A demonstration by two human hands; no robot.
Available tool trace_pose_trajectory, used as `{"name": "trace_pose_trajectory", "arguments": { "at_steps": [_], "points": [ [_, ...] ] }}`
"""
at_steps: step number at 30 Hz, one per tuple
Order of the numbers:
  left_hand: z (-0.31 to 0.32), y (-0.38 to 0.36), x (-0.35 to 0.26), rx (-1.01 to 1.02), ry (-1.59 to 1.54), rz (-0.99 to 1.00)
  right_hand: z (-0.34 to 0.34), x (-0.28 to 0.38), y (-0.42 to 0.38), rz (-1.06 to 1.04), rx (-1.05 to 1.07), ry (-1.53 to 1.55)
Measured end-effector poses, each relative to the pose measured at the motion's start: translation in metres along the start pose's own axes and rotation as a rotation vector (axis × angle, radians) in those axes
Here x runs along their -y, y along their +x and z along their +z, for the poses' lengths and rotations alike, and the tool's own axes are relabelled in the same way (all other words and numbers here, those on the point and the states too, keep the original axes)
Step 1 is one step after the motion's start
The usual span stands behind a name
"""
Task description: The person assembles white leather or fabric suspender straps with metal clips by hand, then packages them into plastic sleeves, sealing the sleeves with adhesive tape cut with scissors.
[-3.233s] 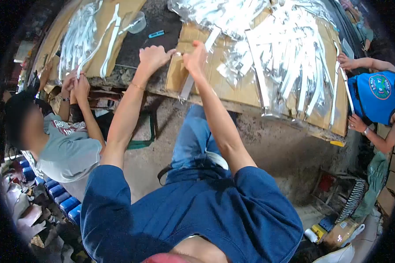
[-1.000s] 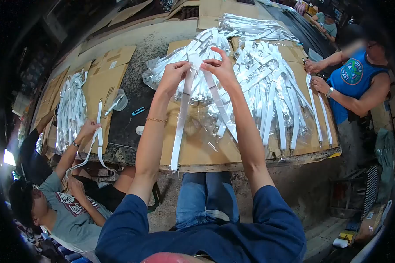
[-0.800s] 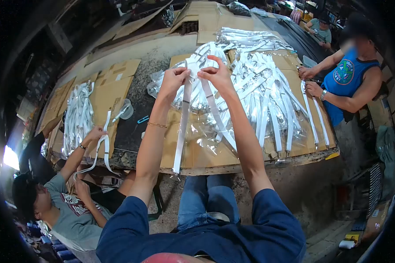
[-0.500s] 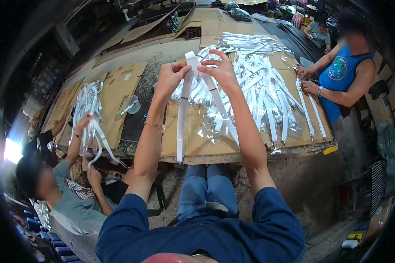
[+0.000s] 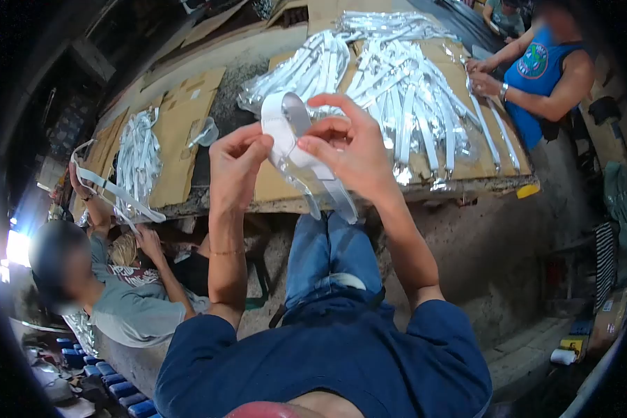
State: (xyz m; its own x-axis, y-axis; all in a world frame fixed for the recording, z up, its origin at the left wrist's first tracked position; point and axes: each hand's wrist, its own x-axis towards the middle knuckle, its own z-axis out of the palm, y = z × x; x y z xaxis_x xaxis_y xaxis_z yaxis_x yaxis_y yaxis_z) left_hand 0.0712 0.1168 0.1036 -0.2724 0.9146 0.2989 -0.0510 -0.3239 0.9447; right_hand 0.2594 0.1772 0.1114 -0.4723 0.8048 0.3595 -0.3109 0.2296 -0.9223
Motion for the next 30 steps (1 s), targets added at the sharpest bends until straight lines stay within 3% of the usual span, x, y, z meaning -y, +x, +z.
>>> {"name": "trace_pose_trajectory", "arguments": {
  "at_steps": [5,7,11,16,25,30],
  "points": [
    [0.005,-0.076,0.013,-0.108,-0.007,-0.055,0.022,-0.025,-0.072,0.098,-0.096,0.088],
    [0.005,-0.098,0.020,-0.095,-0.017,-0.120,0.028,-0.036,-0.091,0.039,-0.221,0.203],
    [0.011,-0.124,0.029,-0.106,-0.087,-0.063,0.038,-0.038,-0.115,0.101,-0.296,0.216],
    [0.014,-0.129,0.028,-0.133,0.050,-0.096,0.036,-0.035,-0.116,0.184,-0.260,0.149],
    [0.016,-0.125,0.030,-0.126,0.196,-0.062,0.040,-0.035,-0.114,0.100,-0.300,-0.008],
    [0.016,-0.123,0.033,-0.074,0.007,-0.074,0.036,-0.043,-0.111,0.057,-0.338,0.046]
  ]
}}
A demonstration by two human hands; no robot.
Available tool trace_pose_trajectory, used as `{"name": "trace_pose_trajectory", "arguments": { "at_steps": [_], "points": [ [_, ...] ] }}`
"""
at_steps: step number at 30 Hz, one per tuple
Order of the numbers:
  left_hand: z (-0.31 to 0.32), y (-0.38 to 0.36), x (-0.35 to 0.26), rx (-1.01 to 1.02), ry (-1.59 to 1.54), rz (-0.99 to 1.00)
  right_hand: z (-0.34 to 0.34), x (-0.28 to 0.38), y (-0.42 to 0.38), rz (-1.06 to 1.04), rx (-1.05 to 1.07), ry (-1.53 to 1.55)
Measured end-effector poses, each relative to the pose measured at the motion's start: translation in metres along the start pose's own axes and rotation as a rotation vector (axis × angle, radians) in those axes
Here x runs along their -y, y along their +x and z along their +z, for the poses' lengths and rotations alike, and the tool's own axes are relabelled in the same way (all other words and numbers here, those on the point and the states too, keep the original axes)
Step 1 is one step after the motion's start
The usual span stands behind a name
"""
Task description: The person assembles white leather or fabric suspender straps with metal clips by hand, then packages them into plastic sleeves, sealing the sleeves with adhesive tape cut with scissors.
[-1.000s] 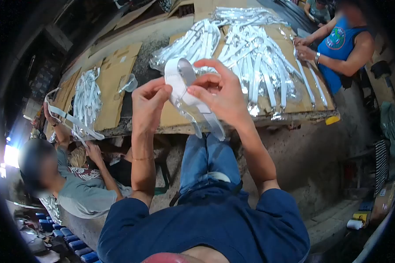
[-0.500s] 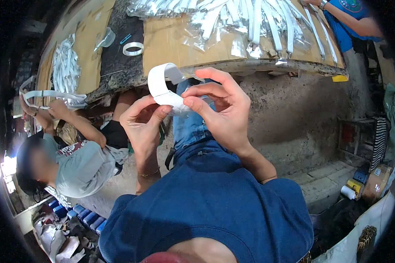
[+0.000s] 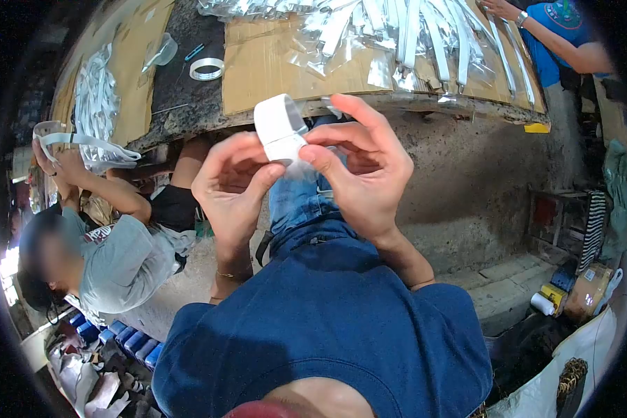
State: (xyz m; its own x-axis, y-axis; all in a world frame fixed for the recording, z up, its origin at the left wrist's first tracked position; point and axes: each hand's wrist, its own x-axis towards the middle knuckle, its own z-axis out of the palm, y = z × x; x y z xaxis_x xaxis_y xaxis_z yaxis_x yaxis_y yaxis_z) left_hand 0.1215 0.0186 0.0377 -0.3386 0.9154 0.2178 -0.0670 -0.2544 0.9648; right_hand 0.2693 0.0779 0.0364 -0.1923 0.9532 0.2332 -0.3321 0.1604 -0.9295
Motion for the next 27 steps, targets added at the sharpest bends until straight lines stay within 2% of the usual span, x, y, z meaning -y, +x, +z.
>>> {"name": "trace_pose_trajectory", "arguments": {
  "at_steps": [1,3,5,6,7,9,12,19,21,25,27],
  "points": [
    [0.000,0.001,0.000,0.004,-0.128,-0.033,0.000,-0.002,0.001,-0.001,0.006,-0.001],
    [-0.009,0.006,0.007,0.064,-0.177,0.015,-0.001,-0.005,0.003,0.030,-0.062,0.037],
    [-0.017,0.013,0.012,0.220,-0.057,0.037,-0.002,-0.004,0.006,0.034,-0.061,-0.034],
    [-0.019,0.018,0.009,0.261,0.106,0.020,-0.003,-0.004,0.007,0.043,-0.062,-0.036],
    [-0.022,0.019,0.009,0.258,0.106,0.020,-0.003,-0.004,0.008,0.052,-0.063,-0.036],
    [-0.027,0.021,0.010,0.330,0.311,-0.072,-0.004,-0.005,0.010,0.045,-0.045,-0.040],
    [-0.017,0.021,0.005,0.226,0.315,-0.161,-0.004,-0.004,0.011,0.029,-0.027,-0.049],
    [0.005,0.017,0.000,0.089,0.215,-0.181,-0.007,-0.001,0.016,-0.104,-0.036,-0.097],
    [0.010,0.020,-0.002,0.032,0.226,-0.073,-0.006,0.000,0.018,-0.100,-0.030,-0.086],
    [0.014,0.026,-0.004,0.025,0.242,-0.052,-0.002,0.004,0.023,-0.100,-0.042,-0.098],
    [0.019,0.029,-0.003,-0.049,0.244,0.080,0.000,0.004,0.026,-0.116,-0.042,-0.105]
  ]
}}
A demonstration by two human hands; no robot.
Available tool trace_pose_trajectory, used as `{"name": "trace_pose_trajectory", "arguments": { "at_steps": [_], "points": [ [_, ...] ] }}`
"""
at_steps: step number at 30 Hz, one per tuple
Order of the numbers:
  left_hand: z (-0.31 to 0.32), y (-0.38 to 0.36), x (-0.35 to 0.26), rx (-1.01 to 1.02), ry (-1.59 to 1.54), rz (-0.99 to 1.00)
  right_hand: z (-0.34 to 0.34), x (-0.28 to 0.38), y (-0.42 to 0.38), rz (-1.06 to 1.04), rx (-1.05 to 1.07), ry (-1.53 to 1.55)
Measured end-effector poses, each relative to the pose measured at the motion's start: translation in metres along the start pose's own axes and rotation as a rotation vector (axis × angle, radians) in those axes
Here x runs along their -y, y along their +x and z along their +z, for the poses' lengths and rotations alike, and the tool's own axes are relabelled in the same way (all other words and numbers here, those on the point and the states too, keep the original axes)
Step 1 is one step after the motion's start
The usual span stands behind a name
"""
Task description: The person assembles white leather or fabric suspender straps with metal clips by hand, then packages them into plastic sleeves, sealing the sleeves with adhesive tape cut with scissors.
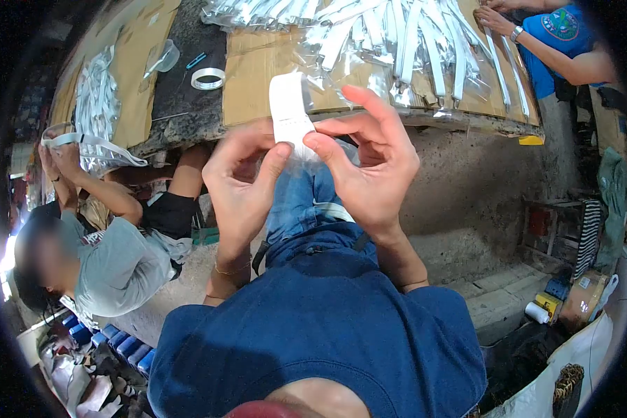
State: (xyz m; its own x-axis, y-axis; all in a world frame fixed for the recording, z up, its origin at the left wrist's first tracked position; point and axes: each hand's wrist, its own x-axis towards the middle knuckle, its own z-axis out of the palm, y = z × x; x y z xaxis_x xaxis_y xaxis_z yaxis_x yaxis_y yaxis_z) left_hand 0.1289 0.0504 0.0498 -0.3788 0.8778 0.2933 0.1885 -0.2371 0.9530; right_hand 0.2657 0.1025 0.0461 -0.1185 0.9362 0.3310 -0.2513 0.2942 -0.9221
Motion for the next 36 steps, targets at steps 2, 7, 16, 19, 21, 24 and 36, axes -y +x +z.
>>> {"name": "trace_pose_trajectory", "arguments": {
  "at_steps": [2,7,16,19,21,24,36],
  "points": [
    [0.005,0.002,-0.007,-0.028,-0.143,-0.093,0.002,-0.001,0.003,-0.019,-0.002,-0.008],
    [0.009,0.000,-0.001,-0.096,-0.280,-0.164,0.006,-0.004,0.006,-0.039,-0.027,-0.037],
    [0.014,-0.005,0.010,-0.024,0.115,0.126,0.011,-0.014,0.006,-0.098,-0.135,-0.187],
    [0.016,-0.001,0.011,-0.020,0.231,0.201,0.012,-0.016,0.007,-0.086,-0.153,-0.200],
    [0.018,0.001,0.010,-0.012,0.302,0.249,0.012,-0.019,0.009,-0.096,-0.162,-0.187],
    [0.023,0.001,0.011,-0.027,0.378,0.318,0.010,-0.021,0.007,-0.095,-0.177,-0.192],
    [0.026,0.002,0.019,-0.149,0.279,0.219,0.001,-0.016,0.005,0.050,-0.074,0.045]
  ]
}}
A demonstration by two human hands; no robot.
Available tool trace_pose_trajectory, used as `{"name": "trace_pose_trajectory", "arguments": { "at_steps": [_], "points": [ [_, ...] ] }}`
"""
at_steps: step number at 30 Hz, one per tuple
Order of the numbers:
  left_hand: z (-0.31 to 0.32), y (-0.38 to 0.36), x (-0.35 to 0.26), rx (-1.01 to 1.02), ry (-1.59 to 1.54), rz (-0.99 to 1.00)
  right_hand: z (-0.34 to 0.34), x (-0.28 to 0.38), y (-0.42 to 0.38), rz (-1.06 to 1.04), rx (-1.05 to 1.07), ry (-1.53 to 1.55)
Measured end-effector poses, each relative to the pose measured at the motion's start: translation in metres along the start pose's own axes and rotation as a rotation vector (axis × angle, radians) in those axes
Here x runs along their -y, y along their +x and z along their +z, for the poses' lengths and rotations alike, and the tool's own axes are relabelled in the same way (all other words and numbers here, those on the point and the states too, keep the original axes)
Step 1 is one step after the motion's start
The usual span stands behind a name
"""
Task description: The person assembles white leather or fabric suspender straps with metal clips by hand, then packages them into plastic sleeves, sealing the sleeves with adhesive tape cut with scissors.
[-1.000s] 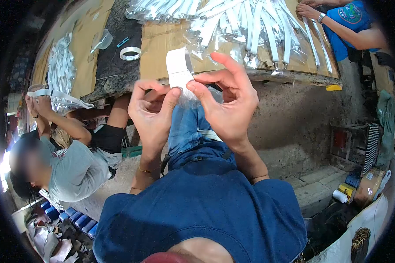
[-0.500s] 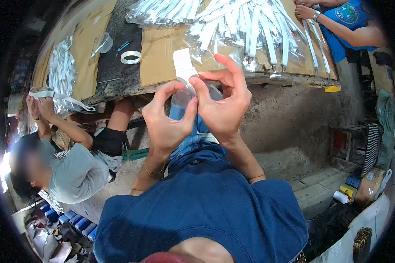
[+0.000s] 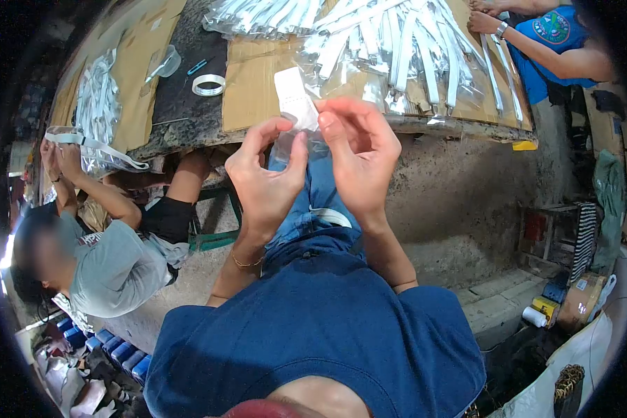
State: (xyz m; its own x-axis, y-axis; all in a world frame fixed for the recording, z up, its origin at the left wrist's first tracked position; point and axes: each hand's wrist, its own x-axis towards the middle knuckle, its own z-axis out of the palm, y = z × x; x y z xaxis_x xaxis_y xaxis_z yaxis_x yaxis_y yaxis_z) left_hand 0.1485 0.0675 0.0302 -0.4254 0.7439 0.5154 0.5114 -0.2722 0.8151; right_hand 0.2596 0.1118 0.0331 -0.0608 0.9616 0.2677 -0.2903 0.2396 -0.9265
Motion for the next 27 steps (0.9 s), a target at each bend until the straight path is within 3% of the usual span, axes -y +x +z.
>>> {"name": "trace_pose_trajectory", "arguments": {
  "at_steps": [2,4,7,17,27],
  "points": [
    [-0.005,0.002,-0.001,0.065,-0.043,-0.147,-0.006,0.004,0.002,0.057,0.080,0.062],
    [-0.005,0.003,0.001,0.058,-0.066,-0.156,-0.008,0.007,0.004,0.065,0.179,0.168],
    [-0.001,0.004,0.006,0.034,-0.097,-0.151,-0.008,0.013,0.006,0.072,0.280,0.076],
    [0.001,0.002,0.005,0.034,-0.028,-0.146,-0.005,-0.001,0.012,0.152,0.266,-0.064],
    [0.002,0.005,0.006,0.040,-0.058,-0.166,0.001,-0.002,0.016,-0.056,0.162,-0.346]
  ]
}}
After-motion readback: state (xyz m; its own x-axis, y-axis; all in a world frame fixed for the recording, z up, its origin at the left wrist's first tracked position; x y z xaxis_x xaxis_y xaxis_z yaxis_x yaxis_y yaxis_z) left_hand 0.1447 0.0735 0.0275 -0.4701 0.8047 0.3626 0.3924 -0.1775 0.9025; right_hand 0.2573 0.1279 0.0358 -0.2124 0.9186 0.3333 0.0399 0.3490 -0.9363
